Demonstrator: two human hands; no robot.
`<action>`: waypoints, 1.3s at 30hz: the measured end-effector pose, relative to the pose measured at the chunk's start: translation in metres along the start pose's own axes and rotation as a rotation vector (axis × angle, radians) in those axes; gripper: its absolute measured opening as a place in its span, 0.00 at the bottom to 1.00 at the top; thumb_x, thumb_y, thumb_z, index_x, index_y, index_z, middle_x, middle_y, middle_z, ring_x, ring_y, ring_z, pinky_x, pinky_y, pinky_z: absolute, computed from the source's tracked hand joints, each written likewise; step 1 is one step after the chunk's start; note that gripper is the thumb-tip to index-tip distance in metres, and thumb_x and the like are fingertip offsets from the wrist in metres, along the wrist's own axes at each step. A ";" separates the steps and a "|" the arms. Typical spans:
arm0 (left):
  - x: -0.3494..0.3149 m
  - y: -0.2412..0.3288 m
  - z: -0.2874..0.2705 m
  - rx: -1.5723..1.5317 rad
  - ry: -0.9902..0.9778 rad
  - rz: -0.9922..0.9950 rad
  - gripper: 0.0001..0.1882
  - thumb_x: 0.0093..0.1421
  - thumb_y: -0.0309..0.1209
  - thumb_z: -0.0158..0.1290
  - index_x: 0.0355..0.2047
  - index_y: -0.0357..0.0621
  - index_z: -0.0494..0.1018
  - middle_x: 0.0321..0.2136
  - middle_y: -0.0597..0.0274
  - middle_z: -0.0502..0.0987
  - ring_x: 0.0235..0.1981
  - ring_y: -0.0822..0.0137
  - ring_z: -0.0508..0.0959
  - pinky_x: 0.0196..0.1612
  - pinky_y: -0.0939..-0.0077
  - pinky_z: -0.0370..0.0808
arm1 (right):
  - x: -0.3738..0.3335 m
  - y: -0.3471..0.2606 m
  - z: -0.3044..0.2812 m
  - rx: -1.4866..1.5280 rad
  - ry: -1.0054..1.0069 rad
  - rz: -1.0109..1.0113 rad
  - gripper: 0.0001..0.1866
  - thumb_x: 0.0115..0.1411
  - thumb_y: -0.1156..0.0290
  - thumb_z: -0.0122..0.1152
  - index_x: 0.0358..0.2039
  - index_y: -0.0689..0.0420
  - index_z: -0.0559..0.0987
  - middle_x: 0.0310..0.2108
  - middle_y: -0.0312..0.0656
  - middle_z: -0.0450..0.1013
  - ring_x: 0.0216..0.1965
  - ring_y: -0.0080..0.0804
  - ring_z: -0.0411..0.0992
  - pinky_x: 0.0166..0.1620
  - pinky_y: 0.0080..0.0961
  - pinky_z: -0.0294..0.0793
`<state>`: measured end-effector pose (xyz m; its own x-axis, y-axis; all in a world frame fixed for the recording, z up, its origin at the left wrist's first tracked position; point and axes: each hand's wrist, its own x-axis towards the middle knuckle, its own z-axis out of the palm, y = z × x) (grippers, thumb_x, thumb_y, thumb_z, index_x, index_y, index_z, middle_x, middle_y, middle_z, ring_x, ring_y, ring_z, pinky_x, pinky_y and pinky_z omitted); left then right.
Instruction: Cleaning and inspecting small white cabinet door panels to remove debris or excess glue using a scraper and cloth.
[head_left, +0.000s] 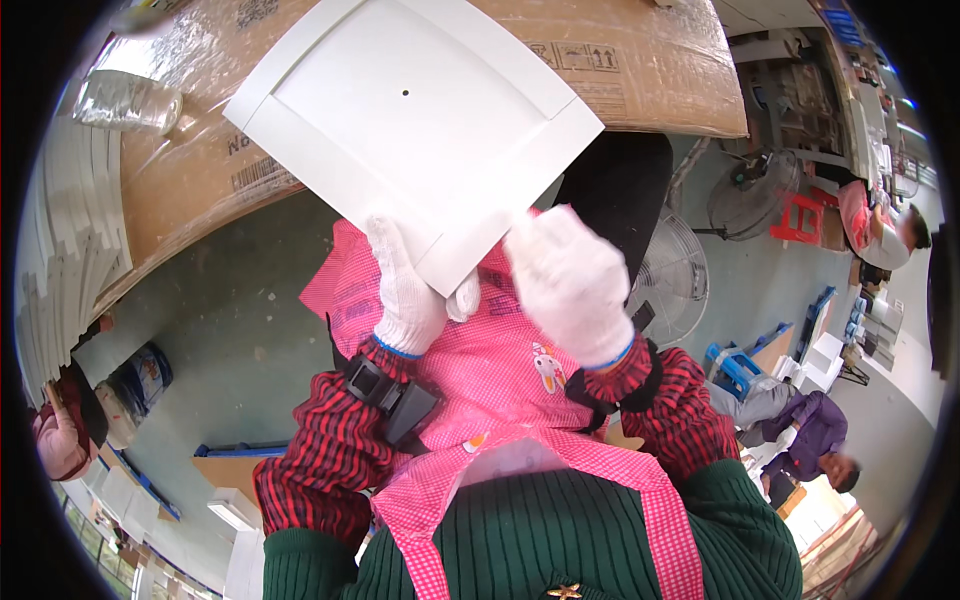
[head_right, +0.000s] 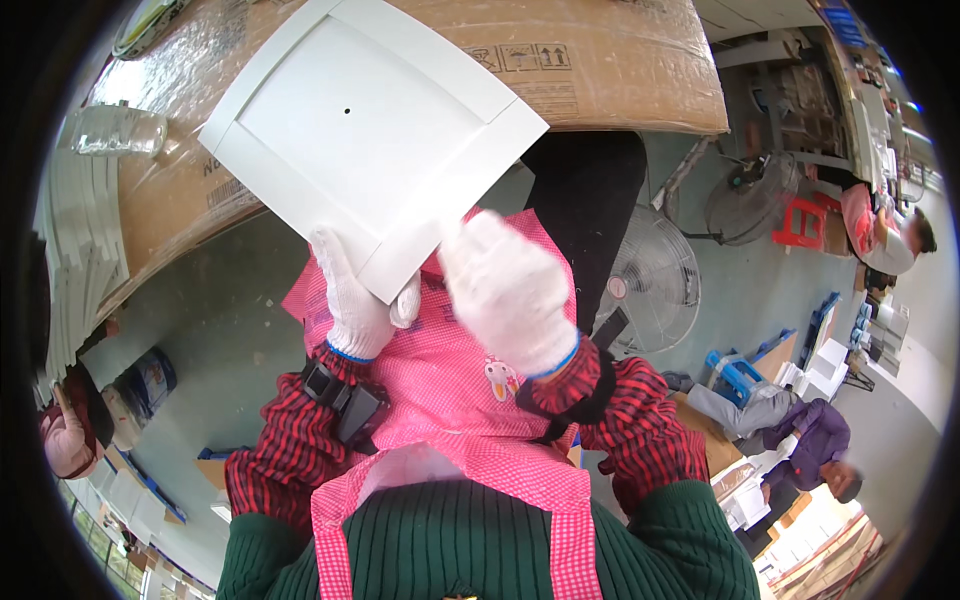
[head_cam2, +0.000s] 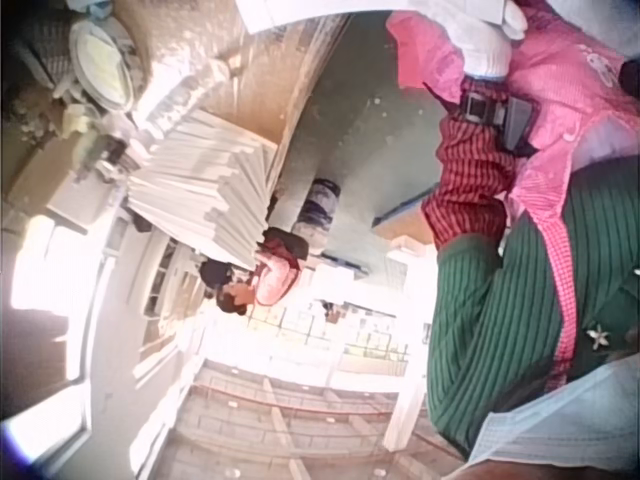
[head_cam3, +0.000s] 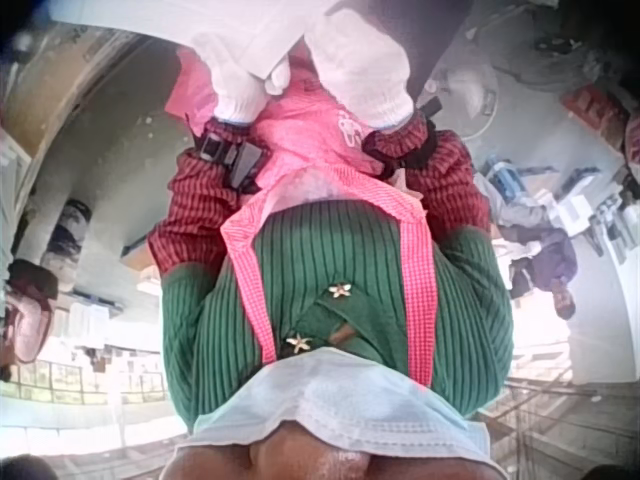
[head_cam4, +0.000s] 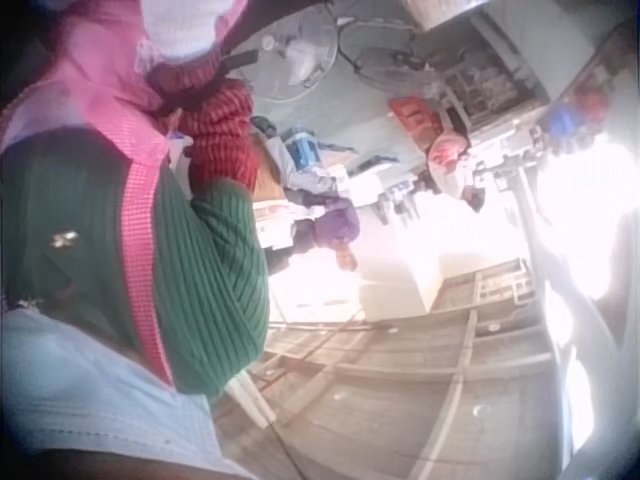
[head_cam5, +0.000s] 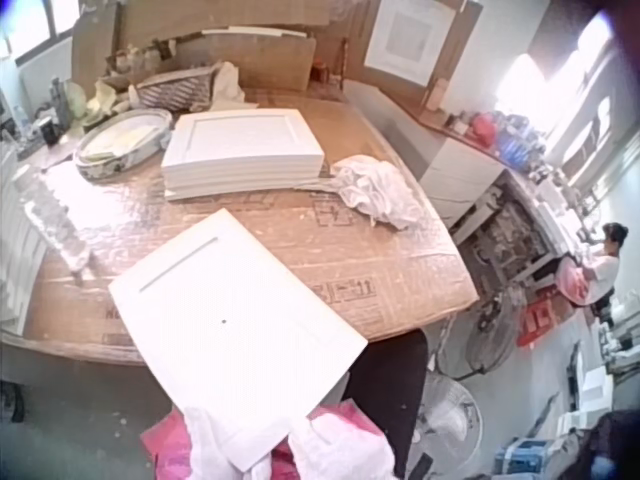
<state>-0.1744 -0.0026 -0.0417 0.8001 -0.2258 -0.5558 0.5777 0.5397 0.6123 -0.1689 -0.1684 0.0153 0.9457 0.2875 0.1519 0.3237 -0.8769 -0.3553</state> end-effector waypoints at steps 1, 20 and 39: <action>0.000 -0.001 0.001 -0.029 0.037 -0.016 0.60 0.60 0.81 0.22 0.44 0.28 0.75 0.11 0.59 0.68 0.07 0.66 0.63 0.10 0.73 0.59 | -0.006 -0.005 0.002 0.016 -0.019 -0.088 0.13 0.57 0.75 0.66 0.44 0.55 0.83 0.26 0.38 0.70 0.25 0.34 0.74 0.26 0.31 0.73; -0.001 0.003 -0.002 -0.025 -0.010 -0.079 0.61 0.60 0.81 0.21 0.46 0.27 0.75 0.10 0.59 0.67 0.07 0.66 0.63 0.11 0.73 0.60 | -0.006 0.001 -0.003 0.066 -0.027 -0.040 0.13 0.60 0.71 0.67 0.47 0.53 0.84 0.28 0.39 0.71 0.25 0.40 0.75 0.27 0.33 0.75; 0.000 0.000 -0.001 -0.041 0.041 -0.045 0.59 0.61 0.81 0.24 0.50 0.30 0.72 0.13 0.58 0.69 0.07 0.66 0.63 0.10 0.73 0.59 | -0.002 0.012 -0.003 0.057 0.002 0.018 0.18 0.59 0.73 0.68 0.51 0.53 0.83 0.30 0.39 0.74 0.27 0.38 0.76 0.29 0.31 0.76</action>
<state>-0.1741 -0.0022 -0.0422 0.7653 -0.2178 -0.6057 0.6056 0.5626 0.5629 -0.1675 -0.1805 0.0137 0.9514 0.2705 0.1471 0.3075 -0.8587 -0.4099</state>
